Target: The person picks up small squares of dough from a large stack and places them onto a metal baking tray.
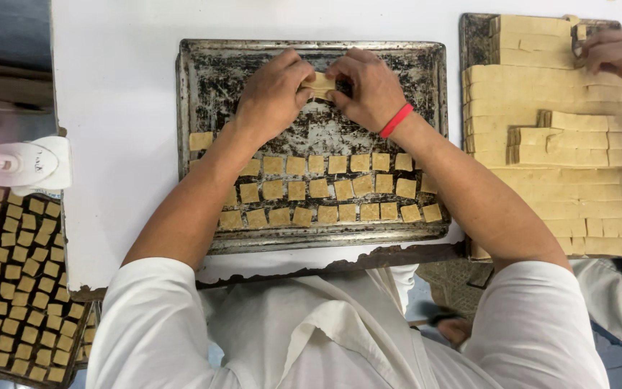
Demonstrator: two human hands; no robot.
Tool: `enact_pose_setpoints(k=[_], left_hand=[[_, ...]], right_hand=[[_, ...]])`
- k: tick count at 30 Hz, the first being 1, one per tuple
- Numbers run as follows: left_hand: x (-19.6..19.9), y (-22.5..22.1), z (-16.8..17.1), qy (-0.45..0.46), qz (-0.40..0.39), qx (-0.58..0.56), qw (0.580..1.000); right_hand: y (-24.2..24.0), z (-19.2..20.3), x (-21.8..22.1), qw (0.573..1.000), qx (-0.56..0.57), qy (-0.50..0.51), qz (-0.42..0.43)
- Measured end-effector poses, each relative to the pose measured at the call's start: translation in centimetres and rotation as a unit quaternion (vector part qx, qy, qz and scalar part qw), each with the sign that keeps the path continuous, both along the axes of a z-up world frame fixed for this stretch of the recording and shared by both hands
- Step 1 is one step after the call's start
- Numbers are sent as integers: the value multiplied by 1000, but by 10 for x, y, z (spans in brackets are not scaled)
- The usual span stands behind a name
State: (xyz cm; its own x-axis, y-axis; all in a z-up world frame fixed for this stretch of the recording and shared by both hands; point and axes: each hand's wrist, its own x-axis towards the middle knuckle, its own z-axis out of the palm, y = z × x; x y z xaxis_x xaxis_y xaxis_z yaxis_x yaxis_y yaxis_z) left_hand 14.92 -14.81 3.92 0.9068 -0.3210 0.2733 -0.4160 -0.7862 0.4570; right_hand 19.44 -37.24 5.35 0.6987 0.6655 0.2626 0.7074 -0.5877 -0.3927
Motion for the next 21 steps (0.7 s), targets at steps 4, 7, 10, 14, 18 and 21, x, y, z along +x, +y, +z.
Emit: enact_pose_setpoints(k=[4,7,10,14,18,21], left_hand=[[-2,1,-2,77,38,-35,996],[-10,11,8,87,36,-125,988],[-30,40,23,85,56,-113,988],[-72,82,39,135,94,-38,986],[-99,89,35,171,45,-20,984],[-100,82,21,107,56,8,993]], right_hand=[[1,-6,5,995,60,78,-13],[2,2,4,988,99,113,-25],[6,12,-14,981,120,151,-27],[29,19,-53,961,107,255,11],[63,9,-77,966,54,246,57],[76,-1,-81,992,-19,120,31]])
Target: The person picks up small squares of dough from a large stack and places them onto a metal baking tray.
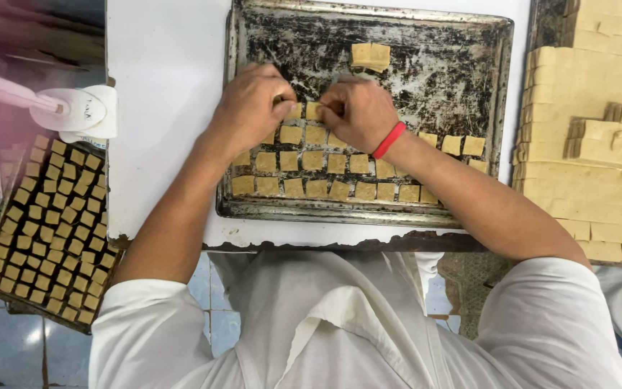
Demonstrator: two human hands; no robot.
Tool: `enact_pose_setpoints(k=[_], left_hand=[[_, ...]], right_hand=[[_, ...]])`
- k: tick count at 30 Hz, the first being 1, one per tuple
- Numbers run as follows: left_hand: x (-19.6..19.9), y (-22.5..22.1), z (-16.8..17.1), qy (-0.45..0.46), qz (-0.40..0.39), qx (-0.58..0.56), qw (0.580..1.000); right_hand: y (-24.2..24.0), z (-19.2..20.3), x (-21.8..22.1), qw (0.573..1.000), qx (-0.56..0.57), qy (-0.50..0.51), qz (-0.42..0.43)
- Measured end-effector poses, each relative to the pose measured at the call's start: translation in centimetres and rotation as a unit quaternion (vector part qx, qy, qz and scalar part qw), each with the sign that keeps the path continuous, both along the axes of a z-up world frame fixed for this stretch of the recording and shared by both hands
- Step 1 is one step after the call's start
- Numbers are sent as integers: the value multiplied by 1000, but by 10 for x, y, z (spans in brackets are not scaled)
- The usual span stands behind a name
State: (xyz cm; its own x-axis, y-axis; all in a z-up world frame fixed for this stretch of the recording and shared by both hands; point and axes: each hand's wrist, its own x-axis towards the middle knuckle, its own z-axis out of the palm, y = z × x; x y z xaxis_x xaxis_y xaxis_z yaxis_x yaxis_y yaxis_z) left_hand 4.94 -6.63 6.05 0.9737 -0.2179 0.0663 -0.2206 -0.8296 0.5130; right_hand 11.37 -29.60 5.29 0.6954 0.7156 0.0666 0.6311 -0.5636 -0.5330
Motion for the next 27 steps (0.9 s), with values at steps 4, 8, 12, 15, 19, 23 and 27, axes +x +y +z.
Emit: enact_pose_setpoints(k=[4,8,12,15,19,23,27], left_hand=[[1,-2,-16,-100,7,34,994],[6,1,-21,-99,28,16,995],[32,-22,-22,-133,4,3,991],[61,-57,-23,-151,-36,15,988],[92,-84,-26,-192,-53,49,979],[105,-85,-32,-157,-45,22,986],[110,-80,-27,-91,-20,-21,995]], right_hand=[[-8,-3,0,988,8,-155,15],[-38,11,19,965,14,-263,17],[-72,25,59,980,-13,-199,-15],[-78,20,73,983,-20,-182,-4],[-75,6,77,981,-28,-191,-19],[-75,-4,83,985,-8,-171,-30],[-75,-11,92,992,1,-122,-37]])
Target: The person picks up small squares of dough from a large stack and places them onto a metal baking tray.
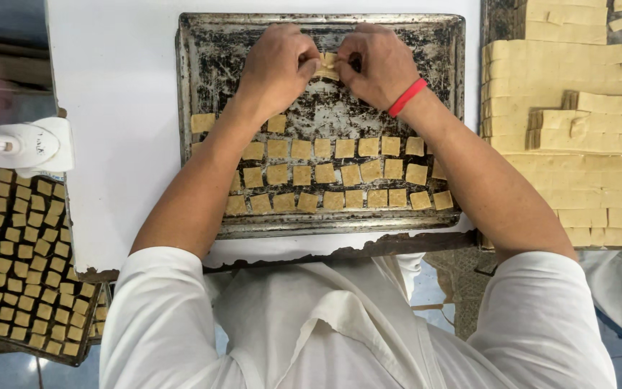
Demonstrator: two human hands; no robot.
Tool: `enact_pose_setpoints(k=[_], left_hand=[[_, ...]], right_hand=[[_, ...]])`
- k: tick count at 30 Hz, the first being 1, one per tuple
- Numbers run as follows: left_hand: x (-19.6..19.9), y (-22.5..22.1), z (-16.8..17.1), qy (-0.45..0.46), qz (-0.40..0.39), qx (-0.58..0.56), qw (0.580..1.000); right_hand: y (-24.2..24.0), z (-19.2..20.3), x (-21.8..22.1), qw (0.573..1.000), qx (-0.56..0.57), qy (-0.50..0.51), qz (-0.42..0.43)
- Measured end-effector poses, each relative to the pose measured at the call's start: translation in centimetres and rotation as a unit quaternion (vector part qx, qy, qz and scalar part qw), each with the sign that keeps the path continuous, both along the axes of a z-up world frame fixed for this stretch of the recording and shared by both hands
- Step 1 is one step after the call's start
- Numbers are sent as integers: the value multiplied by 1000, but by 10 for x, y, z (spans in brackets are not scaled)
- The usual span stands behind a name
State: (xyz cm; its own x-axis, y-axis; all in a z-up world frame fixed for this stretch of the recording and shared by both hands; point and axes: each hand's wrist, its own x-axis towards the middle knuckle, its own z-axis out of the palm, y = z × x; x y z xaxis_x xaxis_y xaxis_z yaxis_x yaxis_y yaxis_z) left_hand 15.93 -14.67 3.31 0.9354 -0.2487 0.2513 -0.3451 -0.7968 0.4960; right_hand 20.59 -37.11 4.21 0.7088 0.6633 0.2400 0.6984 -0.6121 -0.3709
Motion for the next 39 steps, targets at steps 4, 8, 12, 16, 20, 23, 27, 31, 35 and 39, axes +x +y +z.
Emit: enact_pose_setpoints(k=[4,8,12,16,20,23,27,31,35,39], left_hand=[[-8,9,16,176,87,-148,969],[-33,19,24,118,59,-127,983],[-69,17,14,-24,-26,-31,999],[-93,13,10,-15,-56,34,998],[-101,21,9,-25,-60,7,998],[-84,22,9,-30,-37,4,999],[-44,11,5,-34,-12,19,999],[-19,1,-3,-80,-24,36,996],[-10,-1,-4,-3,6,18,1000],[-17,4,15,90,56,-45,993]], right_hand=[[-5,-1,4,971,71,209,-93],[-22,6,-7,978,111,159,-76],[-17,4,-46,991,116,68,23],[-7,3,-76,990,62,15,127],[-15,9,-73,987,63,34,141],[-23,16,-52,994,43,17,99],[-16,13,-26,999,23,-24,38],[-4,-1,-12,994,30,-86,52],[-1,-10,-8,998,31,-44,14],[-10,1,-8,991,72,98,-56]])
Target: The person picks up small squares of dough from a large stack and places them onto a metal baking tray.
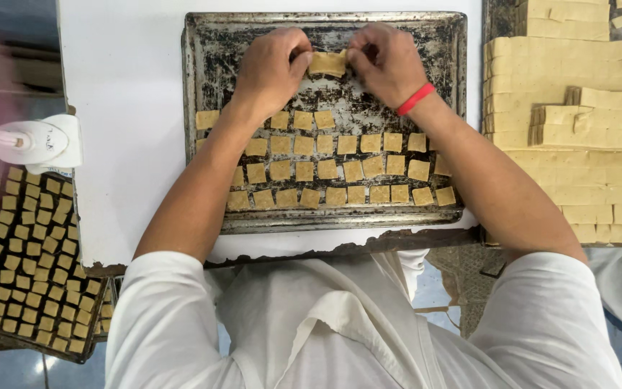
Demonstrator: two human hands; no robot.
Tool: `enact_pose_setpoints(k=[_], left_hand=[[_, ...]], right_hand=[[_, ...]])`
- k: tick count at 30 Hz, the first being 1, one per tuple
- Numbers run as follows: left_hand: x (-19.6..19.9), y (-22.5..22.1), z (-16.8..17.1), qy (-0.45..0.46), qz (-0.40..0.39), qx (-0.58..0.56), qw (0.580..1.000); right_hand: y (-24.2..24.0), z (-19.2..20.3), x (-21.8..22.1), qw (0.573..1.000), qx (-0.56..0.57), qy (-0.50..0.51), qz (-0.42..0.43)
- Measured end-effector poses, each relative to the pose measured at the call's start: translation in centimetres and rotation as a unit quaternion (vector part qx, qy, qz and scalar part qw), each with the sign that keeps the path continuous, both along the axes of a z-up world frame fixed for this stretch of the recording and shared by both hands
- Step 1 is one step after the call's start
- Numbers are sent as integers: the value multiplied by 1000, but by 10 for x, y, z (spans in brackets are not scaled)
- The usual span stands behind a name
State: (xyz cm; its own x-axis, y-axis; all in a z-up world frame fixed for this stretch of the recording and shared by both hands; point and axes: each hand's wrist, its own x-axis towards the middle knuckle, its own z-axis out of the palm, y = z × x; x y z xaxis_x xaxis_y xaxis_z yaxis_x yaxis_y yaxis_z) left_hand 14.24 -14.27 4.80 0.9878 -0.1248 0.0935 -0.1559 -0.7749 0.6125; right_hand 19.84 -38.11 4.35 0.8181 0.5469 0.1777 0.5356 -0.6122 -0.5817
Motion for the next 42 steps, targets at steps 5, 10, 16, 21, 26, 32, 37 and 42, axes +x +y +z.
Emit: enact_pose_setpoints(k=[5,10,16,21,26,32,37,42], left_hand=[[-35,-18,18,37,-90,-3,995],[-49,-50,12,67,-154,74,983],[-41,-45,-6,-27,-102,51,993],[-20,-12,-5,-147,-63,99,982],[0,-6,-12,-140,-80,131,978],[11,-3,-17,-58,-62,86,993],[10,0,-1,47,23,-33,998],[-15,-21,8,1,-35,-55,998]], right_hand=[[-37,23,-27,989,12,128,74],[-45,34,-52,991,-66,44,112],[-42,32,-47,991,-121,-20,53],[-20,25,-30,986,-63,-142,63],[11,10,-13,974,-72,-207,66],[14,-5,3,993,-45,-101,51],[0,6,7,998,-10,52,-13],[-61,33,-13,994,-21,106,2]])
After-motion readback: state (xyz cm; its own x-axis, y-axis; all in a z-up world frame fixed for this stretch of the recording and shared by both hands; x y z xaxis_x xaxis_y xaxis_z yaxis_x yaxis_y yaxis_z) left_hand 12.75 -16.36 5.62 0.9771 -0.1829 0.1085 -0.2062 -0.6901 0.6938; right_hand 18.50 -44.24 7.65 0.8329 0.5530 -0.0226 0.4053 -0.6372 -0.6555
